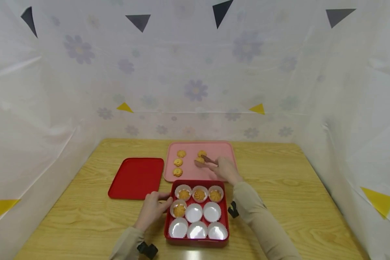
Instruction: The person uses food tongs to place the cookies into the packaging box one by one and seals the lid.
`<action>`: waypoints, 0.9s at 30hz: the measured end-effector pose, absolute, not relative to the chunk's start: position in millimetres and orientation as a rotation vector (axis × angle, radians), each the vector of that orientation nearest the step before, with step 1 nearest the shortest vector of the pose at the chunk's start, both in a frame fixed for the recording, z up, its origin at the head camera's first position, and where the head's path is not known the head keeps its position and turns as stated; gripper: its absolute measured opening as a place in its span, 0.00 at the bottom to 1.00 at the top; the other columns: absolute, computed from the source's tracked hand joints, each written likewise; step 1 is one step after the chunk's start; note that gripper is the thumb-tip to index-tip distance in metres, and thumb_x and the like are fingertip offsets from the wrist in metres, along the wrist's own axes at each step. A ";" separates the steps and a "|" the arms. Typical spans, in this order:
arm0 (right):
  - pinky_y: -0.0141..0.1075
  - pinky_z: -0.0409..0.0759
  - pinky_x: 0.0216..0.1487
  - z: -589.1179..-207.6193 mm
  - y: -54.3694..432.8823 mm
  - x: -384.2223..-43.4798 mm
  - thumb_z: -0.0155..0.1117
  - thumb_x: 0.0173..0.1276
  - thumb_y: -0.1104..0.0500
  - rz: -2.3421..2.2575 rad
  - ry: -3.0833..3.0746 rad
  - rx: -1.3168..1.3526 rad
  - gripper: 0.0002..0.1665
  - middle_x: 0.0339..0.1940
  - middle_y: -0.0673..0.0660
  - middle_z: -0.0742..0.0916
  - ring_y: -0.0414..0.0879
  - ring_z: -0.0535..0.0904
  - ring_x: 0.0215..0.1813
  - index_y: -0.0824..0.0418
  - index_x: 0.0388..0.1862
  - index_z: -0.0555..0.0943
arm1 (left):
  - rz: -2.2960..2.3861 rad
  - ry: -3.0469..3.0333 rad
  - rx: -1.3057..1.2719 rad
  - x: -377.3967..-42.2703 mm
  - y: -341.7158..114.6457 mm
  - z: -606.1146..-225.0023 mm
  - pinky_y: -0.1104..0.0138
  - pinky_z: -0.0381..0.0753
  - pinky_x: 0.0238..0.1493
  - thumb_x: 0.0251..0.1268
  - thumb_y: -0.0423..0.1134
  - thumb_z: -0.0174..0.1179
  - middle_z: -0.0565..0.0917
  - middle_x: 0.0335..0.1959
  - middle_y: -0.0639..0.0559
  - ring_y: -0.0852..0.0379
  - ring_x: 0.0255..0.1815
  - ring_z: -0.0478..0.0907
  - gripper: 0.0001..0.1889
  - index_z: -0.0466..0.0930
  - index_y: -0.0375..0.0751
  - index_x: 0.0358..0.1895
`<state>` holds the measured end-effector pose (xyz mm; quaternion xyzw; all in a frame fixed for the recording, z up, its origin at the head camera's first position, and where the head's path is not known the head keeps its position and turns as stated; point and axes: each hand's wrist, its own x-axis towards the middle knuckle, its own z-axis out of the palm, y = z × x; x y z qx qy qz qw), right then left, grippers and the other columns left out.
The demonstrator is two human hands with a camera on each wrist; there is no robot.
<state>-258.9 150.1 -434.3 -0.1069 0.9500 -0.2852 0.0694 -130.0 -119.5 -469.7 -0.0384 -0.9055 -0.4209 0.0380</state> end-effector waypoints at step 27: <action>0.33 0.77 0.34 -428.6 194.2 -198.3 0.65 0.72 0.54 -1.226 2.819 -0.648 0.18 0.40 0.59 0.91 0.43 0.79 0.35 0.66 0.51 0.86 | -1.323 -2.804 -0.102 -131.2 -119.3 -470.6 0.59 0.81 0.44 0.62 0.37 0.65 0.89 0.49 0.39 0.53 0.43 0.82 0.16 0.87 0.33 0.51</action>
